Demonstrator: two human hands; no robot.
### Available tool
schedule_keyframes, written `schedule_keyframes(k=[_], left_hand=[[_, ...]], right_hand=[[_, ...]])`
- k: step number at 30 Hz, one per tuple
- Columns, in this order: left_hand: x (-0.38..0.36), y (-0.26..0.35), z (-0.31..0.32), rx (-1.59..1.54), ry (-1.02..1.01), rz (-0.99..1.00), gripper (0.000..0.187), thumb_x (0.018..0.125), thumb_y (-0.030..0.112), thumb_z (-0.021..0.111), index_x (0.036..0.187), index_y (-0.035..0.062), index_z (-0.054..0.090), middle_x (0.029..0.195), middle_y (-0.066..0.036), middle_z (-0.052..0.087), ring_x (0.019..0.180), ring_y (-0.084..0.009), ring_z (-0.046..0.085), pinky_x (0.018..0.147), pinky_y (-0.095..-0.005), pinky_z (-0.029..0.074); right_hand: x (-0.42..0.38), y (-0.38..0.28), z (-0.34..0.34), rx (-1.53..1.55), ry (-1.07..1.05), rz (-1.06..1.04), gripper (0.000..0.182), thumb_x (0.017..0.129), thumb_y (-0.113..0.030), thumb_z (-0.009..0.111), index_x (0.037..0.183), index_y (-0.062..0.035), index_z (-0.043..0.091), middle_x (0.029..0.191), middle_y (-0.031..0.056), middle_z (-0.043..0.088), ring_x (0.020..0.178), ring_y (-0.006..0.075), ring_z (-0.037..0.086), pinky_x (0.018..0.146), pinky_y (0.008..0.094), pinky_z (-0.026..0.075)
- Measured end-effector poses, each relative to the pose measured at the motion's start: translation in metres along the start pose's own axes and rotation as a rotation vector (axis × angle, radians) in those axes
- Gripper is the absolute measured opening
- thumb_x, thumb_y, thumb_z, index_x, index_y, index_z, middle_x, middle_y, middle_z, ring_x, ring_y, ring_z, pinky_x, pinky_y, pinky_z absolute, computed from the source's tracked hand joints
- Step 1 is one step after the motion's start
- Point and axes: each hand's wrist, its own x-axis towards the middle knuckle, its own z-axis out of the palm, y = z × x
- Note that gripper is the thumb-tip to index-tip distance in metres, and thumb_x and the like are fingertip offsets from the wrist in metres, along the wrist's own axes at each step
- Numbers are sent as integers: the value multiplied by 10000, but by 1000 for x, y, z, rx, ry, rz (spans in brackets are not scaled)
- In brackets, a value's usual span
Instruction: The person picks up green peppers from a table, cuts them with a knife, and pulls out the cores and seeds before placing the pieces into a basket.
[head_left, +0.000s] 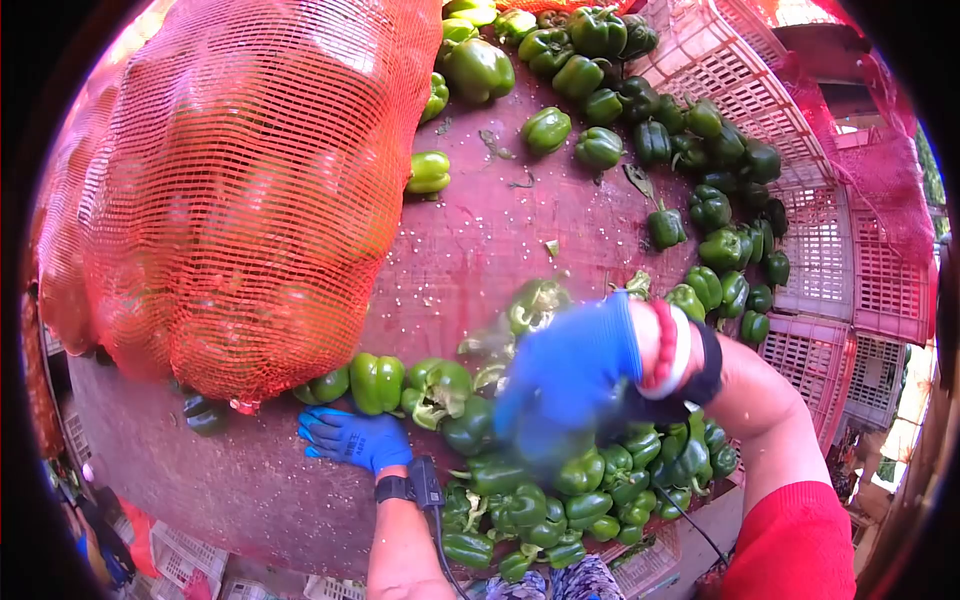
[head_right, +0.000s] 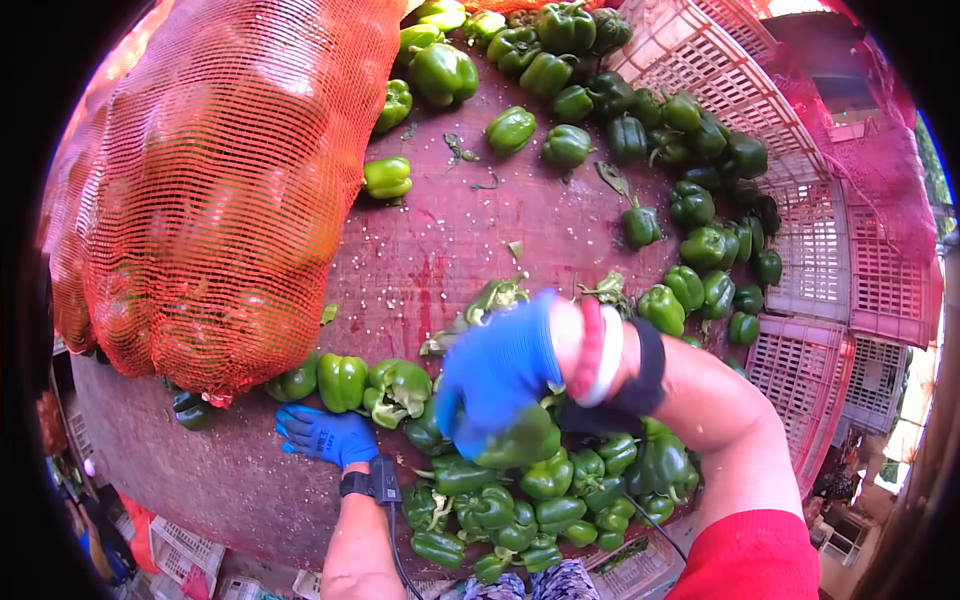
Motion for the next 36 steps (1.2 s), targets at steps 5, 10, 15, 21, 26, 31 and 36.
schedule_keyframes(k=[5, 10, 15, 21, 26, 31, 36], left_hand=[[1, 0, 0, -22, 36, 12, 949, 753, 240, 691, 1516, -97, 236, 1541, -286, 329, 1498, -446, 255, 1236, -614, 123], [-1, -3, 7, -25, 13, -2, 963, 735, 234, 697, 1514, -95, 235, 1554, -281, 316, 1509, -450, 226, 1236, -620, 99], [1, -1, -5, -27, -44, -9, 973, 741, 236, 696, 1520, -96, 215, 1563, -291, 297, 1515, -450, 206, 1238, -623, 85], [-1, -3, 1, 6, -72, -11, 1002, 753, 237, 696, 1538, -100, 170, 1571, -298, 276, 1520, -447, 197, 1243, -615, 75], [-2, -5, 7, 39, -60, 0, 983, 776, 243, 688, 1536, -105, 170, 1565, -294, 284, 1519, -445, 203, 1242, -615, 87], [0, -6, 11, 18, -31, 11, 932, 801, 238, 671, 1532, -93, 195, 1574, -297, 276, 1516, -449, 210, 1239, -612, 98], [-1, -1, -2, -55, -71, -38, 868, 810, 224, 657, 1509, -81, 242, 1588, -299, 266, 1518, -456, 198, 1236, -614, 100]], right_hand=[[94, 73, -124, -763, 1384, 268, 582, 789, -395, 758, 1275, -117, 599, 1224, 182, 636, 1114, 412, 630, 939, 479, 530], [122, 66, -129, -459, 755, 380, 624, 799, -436, 767, 1293, -78, 636, 1176, 184, 681, 1083, 362, 652, 995, 437, 495], [40, 37, -170, -386, 532, 473, 649, 861, -486, 686, 1407, -155, 572, 1406, 141, 588, 1204, 316, 616, 962, 485, 499], [53, 126, -253, -416, 1405, 547, 996, 749, -508, 777, 1597, -259, 318, 1598, 179, 316, 1436, 392, 393, 1196, 464, 346], [41, 83, -226, -148, 1407, 612, 930, 689, -394, 798, 1531, -267, 424, 1513, 206, 377, 1398, 393, 437, 1136, 477, 427], [65, 112, -229, -321, 1395, 477, 797, 673, -348, 803, 1404, -221, 513, 1435, 197, 478, 1299, 426, 519, 1085, 509, 467], [63, 113, -154, -496, 1230, 249, 723, 695, -350, 782, 1352, -191, 526, 1331, 207, 537, 1195, 473, 560, 1008, 529, 500]])
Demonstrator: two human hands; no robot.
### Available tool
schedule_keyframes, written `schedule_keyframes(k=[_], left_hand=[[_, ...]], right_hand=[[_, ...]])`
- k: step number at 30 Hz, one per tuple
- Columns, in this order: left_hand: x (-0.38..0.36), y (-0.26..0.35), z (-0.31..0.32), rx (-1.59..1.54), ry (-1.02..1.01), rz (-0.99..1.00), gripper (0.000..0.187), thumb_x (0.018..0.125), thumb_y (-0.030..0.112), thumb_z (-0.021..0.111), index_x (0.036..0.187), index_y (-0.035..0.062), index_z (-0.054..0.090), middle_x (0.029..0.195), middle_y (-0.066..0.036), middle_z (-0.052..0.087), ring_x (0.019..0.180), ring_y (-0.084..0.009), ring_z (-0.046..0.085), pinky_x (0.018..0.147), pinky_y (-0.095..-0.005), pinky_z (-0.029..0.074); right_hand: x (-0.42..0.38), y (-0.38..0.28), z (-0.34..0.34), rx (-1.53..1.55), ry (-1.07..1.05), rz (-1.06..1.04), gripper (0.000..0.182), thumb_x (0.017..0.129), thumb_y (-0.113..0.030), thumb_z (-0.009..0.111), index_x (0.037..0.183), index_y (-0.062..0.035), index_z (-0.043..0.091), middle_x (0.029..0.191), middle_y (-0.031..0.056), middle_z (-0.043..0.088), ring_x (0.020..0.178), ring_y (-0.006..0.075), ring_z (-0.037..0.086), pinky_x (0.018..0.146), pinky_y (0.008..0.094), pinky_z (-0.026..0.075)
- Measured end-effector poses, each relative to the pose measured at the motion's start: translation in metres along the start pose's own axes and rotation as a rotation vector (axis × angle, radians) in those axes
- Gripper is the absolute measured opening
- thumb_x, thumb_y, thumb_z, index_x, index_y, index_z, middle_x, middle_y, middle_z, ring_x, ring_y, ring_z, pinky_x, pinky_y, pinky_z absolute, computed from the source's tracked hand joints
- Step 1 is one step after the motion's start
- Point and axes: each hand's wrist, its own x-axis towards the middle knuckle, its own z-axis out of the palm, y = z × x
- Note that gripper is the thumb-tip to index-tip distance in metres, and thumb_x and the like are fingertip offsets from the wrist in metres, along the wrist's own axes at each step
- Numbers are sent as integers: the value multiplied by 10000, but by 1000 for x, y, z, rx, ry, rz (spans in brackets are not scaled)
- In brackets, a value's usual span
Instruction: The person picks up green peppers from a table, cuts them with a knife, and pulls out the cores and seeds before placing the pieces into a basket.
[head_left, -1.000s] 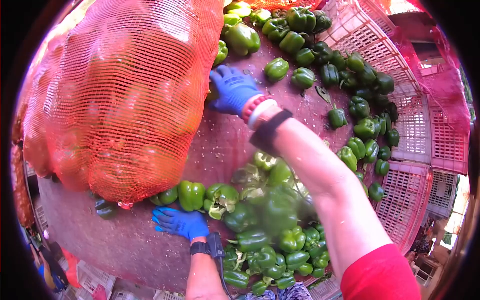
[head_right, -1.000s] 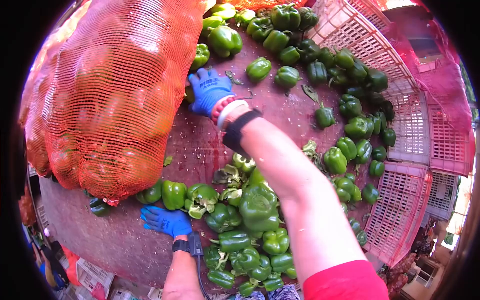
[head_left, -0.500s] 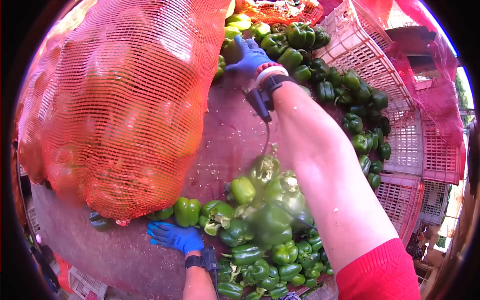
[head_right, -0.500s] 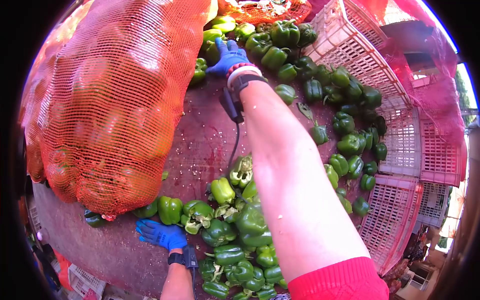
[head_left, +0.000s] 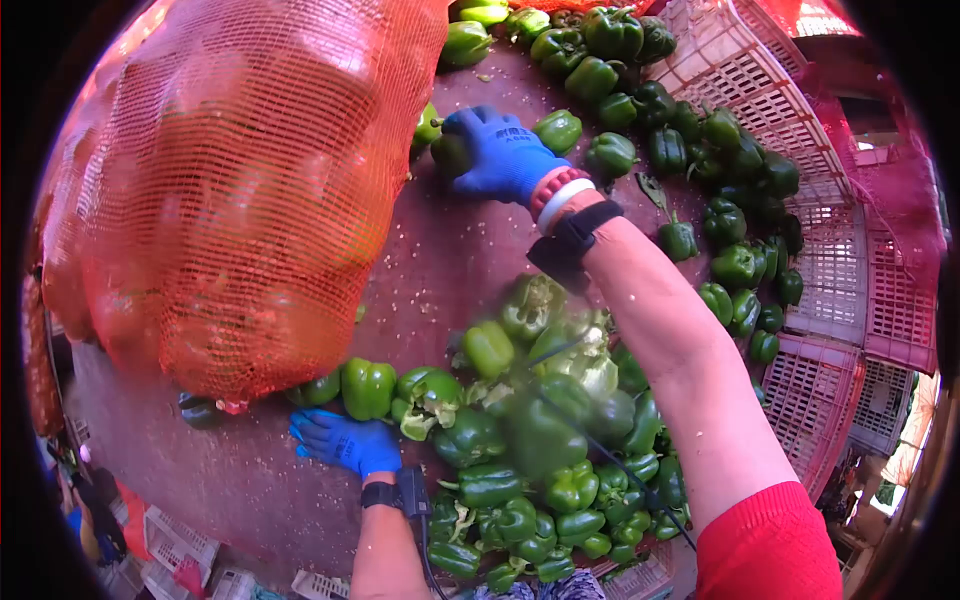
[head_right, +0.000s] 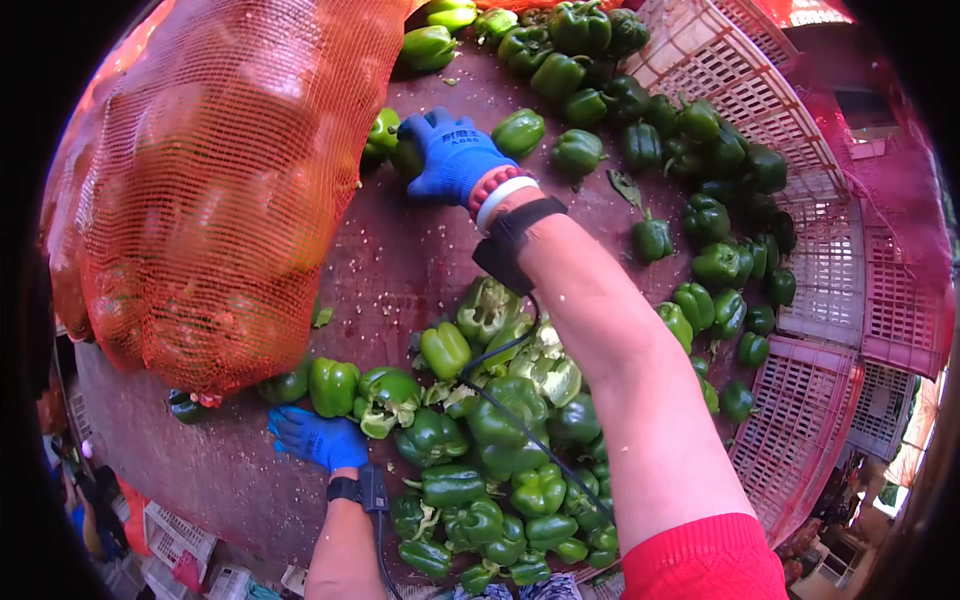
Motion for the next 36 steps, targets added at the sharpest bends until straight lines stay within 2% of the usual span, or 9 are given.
schedule_keyframes(k=[5, 14, 18, 21, 23, 29, 33, 35, 36], left_hand=[[1, 6, -8, 130, 48, 8, 774, 876, 321, 627, 1485, -40, 315, 1565, -243, 349, 1474, -436, 307, 1204, -620, 203], [22, -20, 23, -260, 425, 13, 441, 1011, 391, 498, 1190, -1, 592, 1280, -216, 601, 1183, -396, 581, 1000, -557, 435], [57, -40, -3, -1195, 99, -110, 467, 1002, 360, 628, 1260, -25, 569, 1170, -176, 663, 980, -317, 640, 887, -423, 505], [64, -15, -66, -1532, -177, 208, 497, 942, 272, 726, 1300, -25, 549, 1151, -126, 661, 992, -222, 611, 899, -391, 500], [71, -2, -52, -1503, -149, 352, 581, 883, 273, 796, 1302, -15, 514, 1242, -79, 624, 1108, -188, 589, 1011, -358, 472], [30, -6, -52, -1284, -155, 101, 525, 831, 148, 825, 1231, 9, 515, 1137, -90, 636, 1015, -186, 610, 926, -363, 526], [-6, -89, -42, -1669, -295, -200, 692, 764, 194, 855, 1291, -24, 463, 1155, -103, 612, 998, -199, 614, 864, -368, 551], [-26, -146, -29, -1369, -172, -110, 742, 776, 181, 837, 1359, -43, 437, 1198, -138, 601, 1053, -233, 607, 936, -386, 531], [-39, -164, -23, -1273, -100, -56, 772, 778, 185, 830, 1389, -48, 419, 1219, -158, 595, 1079, -258, 605, 963, -399, 517]], right_hand=[[-95, -56, 39, 146, -164, -208, 732, 698, -347, 767, 1369, -179, 526, 1324, 208, 532, 1152, 462, 572, 982, 533, 509], [-219, -124, 44, 239, -388, -258, 740, 726, -384, 738, 1383, -120, 525, 1285, 226, 530, 1117, 471, 570, 961, 535, 515], [-253, -129, 26, 125, -390, -363, 701, 735, -343, 734, 1369, -125, 532, 1282, 212, 529, 1122, 459, 562, 958, 532, 513], [-256, -132, 15, 139, -454, -355, 692, 730, -338, 748, 1354, -124, 537, 1282, 208, 527, 1133, 450, 556, 955, 530, 510], [-258, -132, 12, 199, -450, -380, 716, 746, -372, 788, 1364, -128, 519, 1336, 212, 485, 1145, 465, 527, 1003, 537, 466], [-261, -143, 34, 325, -628, -396, 709, 815, -469, 756, 1387, -113, 535, 1462, 225, 448, 1365, 448, 435, 1139, 498, 391], [-243, -168, 40, 294, -826, -417, 763, 874, -517, 709, 1445, -61, 488, 1527, 250, 414, 1410, 440, 412, 1169, 475, 368], [-212, -179, 38, 374, -887, -287, 787, 873, -521, 704, 1458, -48, 474, 1506, 258, 440, 1393, 438, 437, 1168, 469, 370], [-195, -183, 41, 345, -698, -148, 786, 876, -509, 697, 1468, -50, 462, 1500, 252, 452, 1400, 427, 434, 1178, 467, 355]])
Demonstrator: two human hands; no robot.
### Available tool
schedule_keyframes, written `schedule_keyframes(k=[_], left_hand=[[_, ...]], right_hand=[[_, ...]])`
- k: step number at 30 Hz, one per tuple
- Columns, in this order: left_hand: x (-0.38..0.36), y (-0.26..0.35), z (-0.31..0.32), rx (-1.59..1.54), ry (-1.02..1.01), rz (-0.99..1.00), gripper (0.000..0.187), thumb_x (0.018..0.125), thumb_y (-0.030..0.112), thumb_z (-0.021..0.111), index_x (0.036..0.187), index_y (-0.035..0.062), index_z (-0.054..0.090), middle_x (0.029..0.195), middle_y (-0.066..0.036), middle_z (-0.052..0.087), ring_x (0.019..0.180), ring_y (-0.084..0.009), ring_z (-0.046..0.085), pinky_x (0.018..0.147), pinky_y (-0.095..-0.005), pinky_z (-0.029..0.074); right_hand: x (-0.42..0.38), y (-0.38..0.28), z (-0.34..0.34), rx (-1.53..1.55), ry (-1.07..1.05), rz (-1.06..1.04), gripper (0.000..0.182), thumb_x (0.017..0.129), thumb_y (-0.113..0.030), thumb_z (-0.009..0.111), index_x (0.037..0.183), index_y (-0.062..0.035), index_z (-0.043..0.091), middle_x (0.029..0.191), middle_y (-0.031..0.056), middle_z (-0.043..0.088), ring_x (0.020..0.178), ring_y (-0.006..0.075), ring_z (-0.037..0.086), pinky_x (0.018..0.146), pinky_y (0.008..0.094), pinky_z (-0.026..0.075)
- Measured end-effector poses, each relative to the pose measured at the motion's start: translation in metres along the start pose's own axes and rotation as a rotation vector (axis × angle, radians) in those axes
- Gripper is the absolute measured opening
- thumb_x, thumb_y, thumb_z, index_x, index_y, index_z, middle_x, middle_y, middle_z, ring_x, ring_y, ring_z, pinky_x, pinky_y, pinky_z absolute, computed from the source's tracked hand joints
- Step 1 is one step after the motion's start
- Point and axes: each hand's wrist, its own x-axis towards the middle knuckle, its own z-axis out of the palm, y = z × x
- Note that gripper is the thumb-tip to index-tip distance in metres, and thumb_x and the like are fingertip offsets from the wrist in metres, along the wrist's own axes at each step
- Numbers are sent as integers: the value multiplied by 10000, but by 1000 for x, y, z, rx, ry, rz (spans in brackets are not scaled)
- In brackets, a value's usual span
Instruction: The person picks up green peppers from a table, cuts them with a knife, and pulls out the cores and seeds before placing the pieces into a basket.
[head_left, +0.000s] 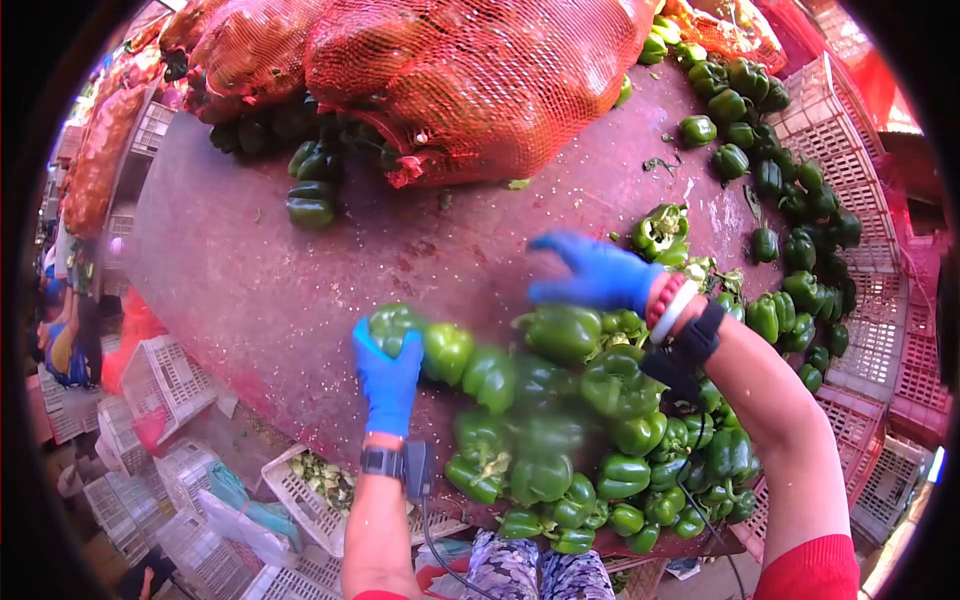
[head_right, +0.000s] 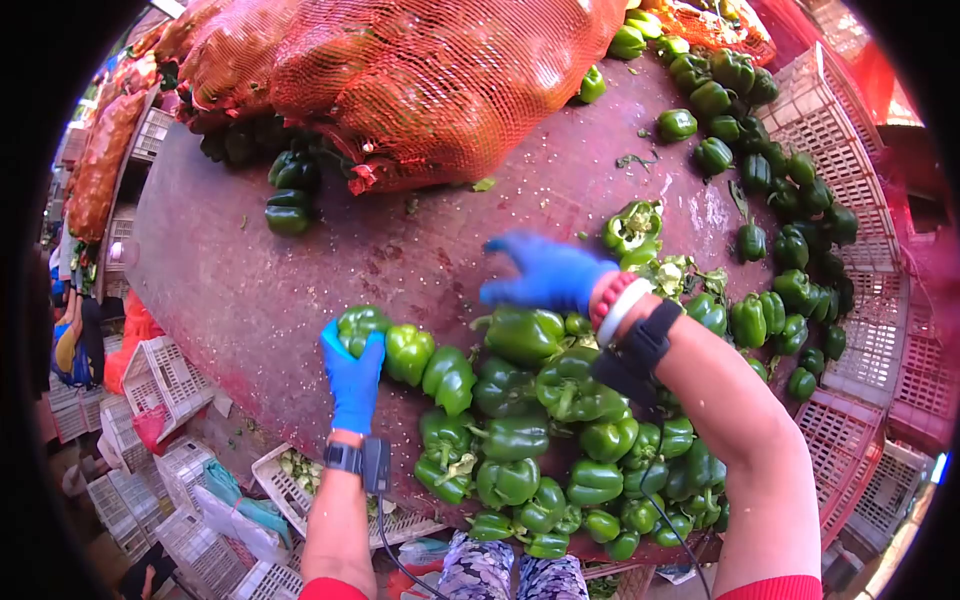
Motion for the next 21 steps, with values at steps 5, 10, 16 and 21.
schedule_keyframes(k=[5, 10, 16, 21], left_hand=[[-24, -31, -17, 253, 143, 263, 889, 780, 234, 798, 1484, -73, 350, 1315, -260, 556, 1196, -391, 577, 1080, -460, 440], [-29, -53, -7, 377, 254, 304, 957, 802, 454, 745, 1495, -78, 355, 1366, -302, 527, 1220, -453, 558, 1054, -493, 445], [-25, -46, -14, 351, 192, 266, 975, 820, 514, 720, 1502, -79, 352, 1415, -301, 500, 1281, -446, 529, 1098, -487, 410], [-22, -52, -13, 386, 211, 272, 1039, 753, 513, 751, 1507, -75, 343, 1395, -312, 518, 1254, -460, 548, 1062, -500, 449]], right_hand=[[122, 33, -29, 70, 386, -317, 586, 913, -365, 694, 1388, -44, 575, 1387, 221, 602, 1293, 382, 546, 1127, 445, 389], [190, 76, 9, -212, 753, -158, 442, 948, -383, 611, 1247, -65, 688, 1253, 175, 677, 1139, 343, 633, 1028, 420, 481], [178, 39, 13, 92, 677, 54, 478, 833, -351, 693, 1218, -70, 665, 1174, 185, 702, 1106, 366, 657, 990, 420, 503], [85, 15, 27, -19, 261, -63, 825, 618, -351, 914, 1308, -64, 565, 1180, 213, 682, 1119, 372, 655, 967, 407, 520]])
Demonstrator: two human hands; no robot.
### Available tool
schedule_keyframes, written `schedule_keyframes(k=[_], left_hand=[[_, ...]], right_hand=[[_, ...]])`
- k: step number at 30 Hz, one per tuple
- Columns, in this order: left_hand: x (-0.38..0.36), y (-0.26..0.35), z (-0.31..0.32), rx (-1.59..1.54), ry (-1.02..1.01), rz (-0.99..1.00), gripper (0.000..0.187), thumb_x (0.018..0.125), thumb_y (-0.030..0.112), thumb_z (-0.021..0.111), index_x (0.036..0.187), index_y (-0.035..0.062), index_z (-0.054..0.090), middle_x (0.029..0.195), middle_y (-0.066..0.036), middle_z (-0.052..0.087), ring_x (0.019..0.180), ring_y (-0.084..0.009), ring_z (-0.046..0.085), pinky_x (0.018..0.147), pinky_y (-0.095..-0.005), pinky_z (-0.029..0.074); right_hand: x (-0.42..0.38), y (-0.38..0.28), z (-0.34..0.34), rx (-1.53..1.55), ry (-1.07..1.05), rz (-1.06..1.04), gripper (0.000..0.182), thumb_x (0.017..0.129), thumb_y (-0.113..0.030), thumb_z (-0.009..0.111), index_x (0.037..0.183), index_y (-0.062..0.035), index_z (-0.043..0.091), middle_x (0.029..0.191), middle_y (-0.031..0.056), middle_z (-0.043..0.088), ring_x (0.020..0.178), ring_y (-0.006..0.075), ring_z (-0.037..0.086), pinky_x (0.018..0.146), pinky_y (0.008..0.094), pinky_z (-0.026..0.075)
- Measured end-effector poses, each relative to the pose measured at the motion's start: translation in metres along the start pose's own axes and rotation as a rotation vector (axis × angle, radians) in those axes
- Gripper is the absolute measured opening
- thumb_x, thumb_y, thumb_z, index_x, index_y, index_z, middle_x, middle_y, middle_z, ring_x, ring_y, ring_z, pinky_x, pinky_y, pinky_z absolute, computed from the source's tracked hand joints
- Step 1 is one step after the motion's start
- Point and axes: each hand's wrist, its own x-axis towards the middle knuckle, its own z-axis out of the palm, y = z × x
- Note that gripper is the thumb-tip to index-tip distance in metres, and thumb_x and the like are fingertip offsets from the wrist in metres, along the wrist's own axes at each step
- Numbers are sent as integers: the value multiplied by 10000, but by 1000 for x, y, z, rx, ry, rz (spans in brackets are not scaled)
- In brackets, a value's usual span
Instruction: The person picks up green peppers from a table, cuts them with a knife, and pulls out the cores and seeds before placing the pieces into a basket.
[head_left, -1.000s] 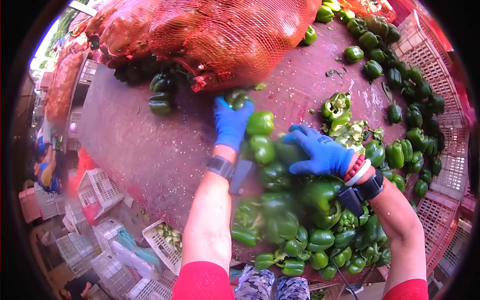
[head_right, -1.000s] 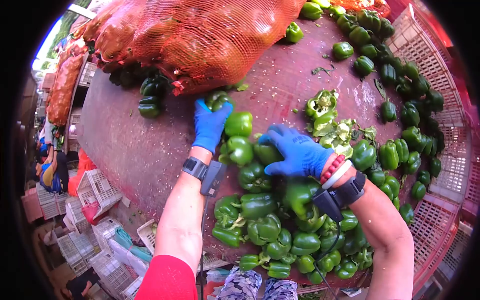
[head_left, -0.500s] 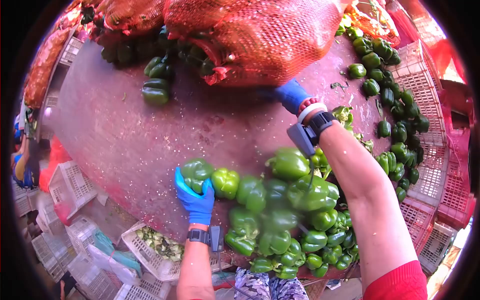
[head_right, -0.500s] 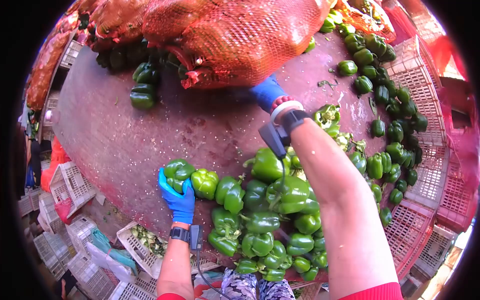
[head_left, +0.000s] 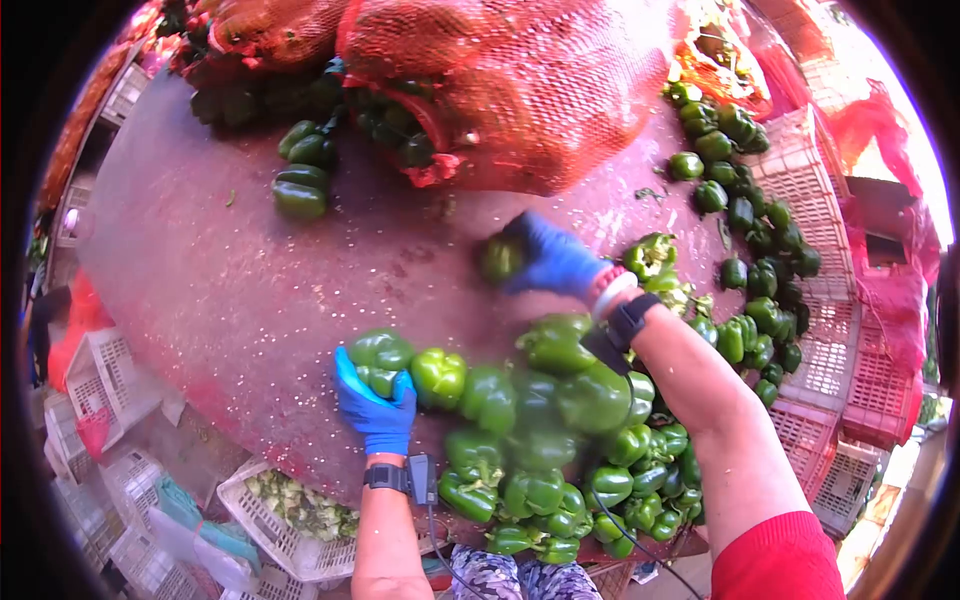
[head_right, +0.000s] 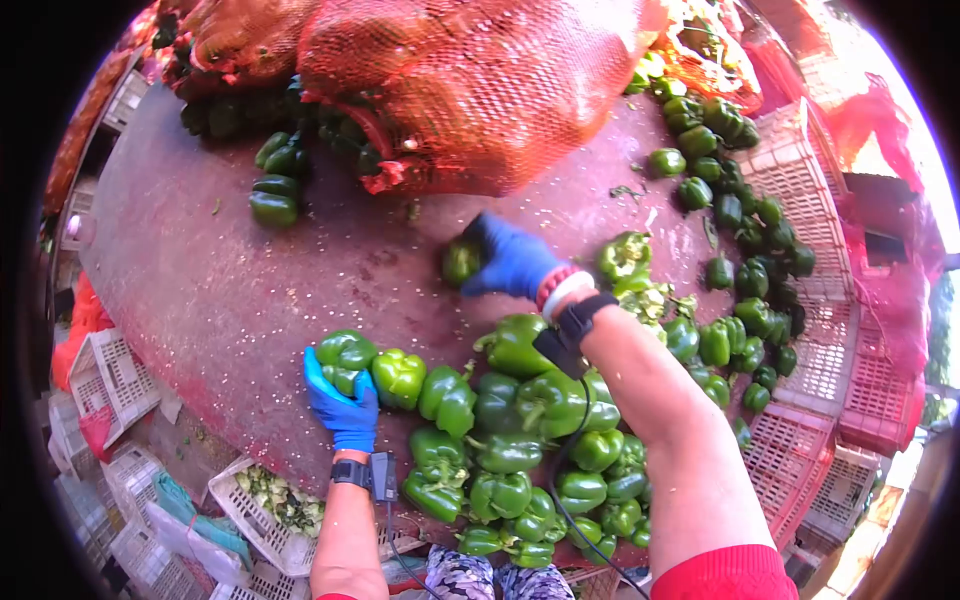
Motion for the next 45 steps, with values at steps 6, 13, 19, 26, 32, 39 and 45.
schedule_keyframes(k=[6, 13, 19, 26, 32, 39, 45], left_hand=[[-1, 1, 1, -77, 16, 13, 876, 867, 403, 703, 1519, -54, 338, 1451, -291, 486, 1297, -445, 524, 1099, -491, 420], [-1, 3, 2, 9, 57, 93, 753, 957, 374, 641, 1513, -39, 347, 1467, -275, 476, 1327, -428, 506, 1109, -482, 406], [0, -12, 8, 8, 92, 158, 710, 990, 410, 614, 1493, -31, 376, 1442, -252, 479, 1315, -375, 506, 1117, -465, 391], [1, -14, 8, -2, 85, 151, 729, 988, 439, 598, 1492, -37, 373, 1473, -260, 465, 1354, -402, 475, 1136, -482, 372], [0, -9, 6, -13, 66, 136, 699, 1001, 397, 591, 1497, -39, 363, 1475, -257, 462, 1356, -397, 470, 1140, -480, 368], [2, -12, 6, 0, 80, 120, 644, 1020, 370, 581, 1481, -32, 381, 1436, -254, 480, 1310, -380, 505, 1106, -474, 401], [5, -19, 9, 4, 99, 154, 568, 1020, 341, 610, 1423, -21, 441, 1370, -212, 521, 1223, -330, 545, 1067, -440, 430]], right_hand=[[-118, -7, -30, 268, 338, 209, 314, 802, -190, 720, 1044, -30, 598, 867, 123, 695, 814, 243, 692, 798, 402, 558], [-97, 23, -82, -232, 236, 109, 705, 838, -468, 778, 1403, -103, 567, 1370, 214, 580, 1161, 365, 642, 1012, 437, 511], [-20, -33, 25, -91, -28, -178, 863, 698, -464, 839, 1454, -193, 523, 1405, 272, 510, 1267, 476, 537, 1077, 495, 453], [-86, -33, -11, 57, 370, -114, 588, 729, -252, 772, 1272, -109, 597, 1178, 244, 606, 1039, 425, 642, 913, 472, 543], [-277, -5, -104, -201, -207, 196, 740, 800, -499, 817, 1330, -35, 593, 1296, 234, 609, 1250, 365, 590, 1072, 437, 457], [-149, 112, -120, -77, 377, 524, 743, 784, -504, 804, 1343, -59, 600, 1319, 219, 628, 1232, 336, 603, 1015, 398, 491], [-147, 105, -72, 39, 236, 336, 542, 802, -335, 753, 1263, -85, 617, 1109, 200, 721, 1070, 343, 694, 930, 416, 528]])
